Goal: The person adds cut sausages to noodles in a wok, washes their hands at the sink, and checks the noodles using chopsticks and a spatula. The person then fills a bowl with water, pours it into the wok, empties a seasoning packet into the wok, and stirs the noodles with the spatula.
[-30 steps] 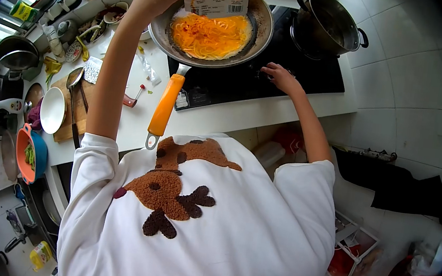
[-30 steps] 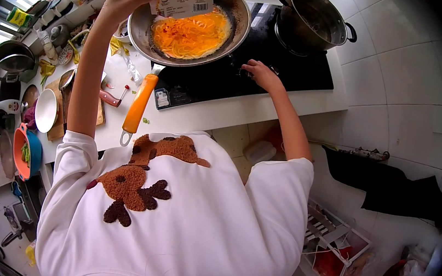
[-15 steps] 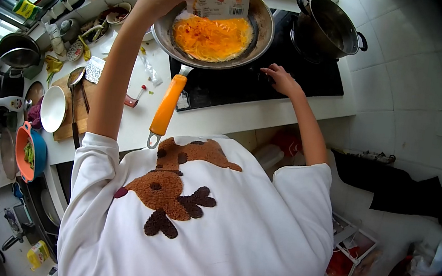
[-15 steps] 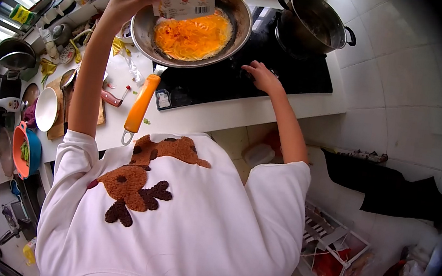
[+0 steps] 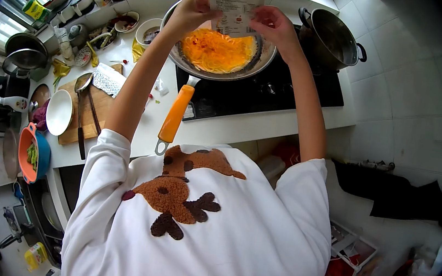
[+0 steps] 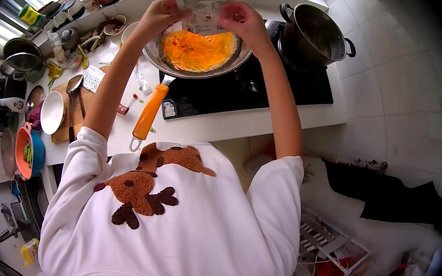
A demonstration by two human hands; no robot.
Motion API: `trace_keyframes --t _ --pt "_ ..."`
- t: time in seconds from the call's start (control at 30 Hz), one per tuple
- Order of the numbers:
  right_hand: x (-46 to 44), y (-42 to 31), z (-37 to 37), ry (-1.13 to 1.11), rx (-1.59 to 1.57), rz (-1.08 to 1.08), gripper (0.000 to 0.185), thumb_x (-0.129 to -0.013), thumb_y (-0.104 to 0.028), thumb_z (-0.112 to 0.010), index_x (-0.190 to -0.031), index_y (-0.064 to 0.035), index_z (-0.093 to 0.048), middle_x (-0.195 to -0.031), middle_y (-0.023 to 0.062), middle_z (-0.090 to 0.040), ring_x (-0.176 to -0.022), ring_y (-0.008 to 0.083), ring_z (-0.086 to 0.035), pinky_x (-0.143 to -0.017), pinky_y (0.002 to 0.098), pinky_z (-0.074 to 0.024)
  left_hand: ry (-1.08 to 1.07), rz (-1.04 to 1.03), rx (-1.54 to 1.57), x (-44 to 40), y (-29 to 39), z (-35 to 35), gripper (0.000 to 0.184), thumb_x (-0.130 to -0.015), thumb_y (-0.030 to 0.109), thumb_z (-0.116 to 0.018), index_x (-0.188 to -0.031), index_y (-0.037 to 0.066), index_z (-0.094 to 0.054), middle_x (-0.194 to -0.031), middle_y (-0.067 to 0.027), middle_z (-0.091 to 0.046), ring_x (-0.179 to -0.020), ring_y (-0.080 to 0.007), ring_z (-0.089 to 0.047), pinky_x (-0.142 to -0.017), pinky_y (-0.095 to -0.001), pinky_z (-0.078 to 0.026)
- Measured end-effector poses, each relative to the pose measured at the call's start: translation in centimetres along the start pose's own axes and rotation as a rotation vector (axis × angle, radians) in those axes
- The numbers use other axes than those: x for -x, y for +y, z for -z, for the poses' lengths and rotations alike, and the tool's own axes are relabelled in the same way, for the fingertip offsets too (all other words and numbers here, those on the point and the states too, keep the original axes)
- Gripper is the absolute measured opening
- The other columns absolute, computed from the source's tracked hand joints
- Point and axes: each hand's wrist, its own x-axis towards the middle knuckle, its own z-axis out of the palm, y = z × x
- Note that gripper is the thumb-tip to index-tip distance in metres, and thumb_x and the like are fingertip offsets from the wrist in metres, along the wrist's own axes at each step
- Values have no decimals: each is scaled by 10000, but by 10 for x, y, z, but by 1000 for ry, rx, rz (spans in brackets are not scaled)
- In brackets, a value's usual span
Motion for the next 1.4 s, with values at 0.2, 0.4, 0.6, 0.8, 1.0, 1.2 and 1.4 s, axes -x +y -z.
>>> trace_keyframes --t 0.2,0.4,0.6,0.8,1.0,1.2,1.4 --pt "-15 7 -11 126 37 -59 449 -646 -227 -759 -994 -13 -572 -870 54 -598 -803 119 -553 -727 244 -465 17 -39 76 2 -3 1 250 -730 131 -672 -927 -13 -616 -817 -82 -649 -754 -117 -604 -727 -244 -466" --pt "-22 12 -7 -50 53 -249 431 -685 -233 -729 -1045 -45 -585 -971 82 -615 -933 158 -572 -807 268 -451 14 -9 -23 1 6 3 299 -737 162 -678 -967 -12 -600 -869 -84 -641 -789 -123 -600 -742 -244 -468" --pt "-20 -16 -15 -66 231 -204 415 -673 -240 -733 -1008 -32 -603 -951 94 -626 -880 182 -602 -785 282 -474 -7 -54 -30 -2 14 -7 329 -721 191 -694 -969 -4 -602 -878 -91 -641 -780 -139 -608 -728 -252 -472" --pt "-21 -10 -16 -29 253 -124 366 -679 -234 -727 -960 -24 -623 -905 100 -641 -846 177 -614 -749 279 -485 -28 -91 -112 1 24 -8 405 -690 211 -711 -1003 -11 -580 -856 -121 -645 -741 -156 -626 -676 -263 -493" --pt "-24 -4 -18 10 282 -72 346 -672 -227 -731 -925 -13 -632 -867 103 -649 -790 171 -627 -711 267 -492 -32 -69 -232 4 25 -18 513 -659 202 -737 -1070 -4 -510 -899 -138 -634 -784 -189 -626 -695 -291 -497" --pt "-19 -4 -24 81 337 -4 339 -657 -210 -735 -909 -8 -632 -839 116 -651 -757 187 -634 -687 280 -491 85 -93 -482 4 30 -26 521 -598 228 -766 -983 -2 -501 -841 -166 -619 -763 -262 -612 -672 -320 -488" --pt "-23 -7 -25 146 479 66 344 -653 -237 -728 -907 -24 -634 -835 124 -648 -745 208 -634 -678 292 -489 164 -131 -467 -1 19 -29 497 -582 217 -762 -929 -11 -489 -792 -183 -603 -754 -332 -593 -661 -360 -476"
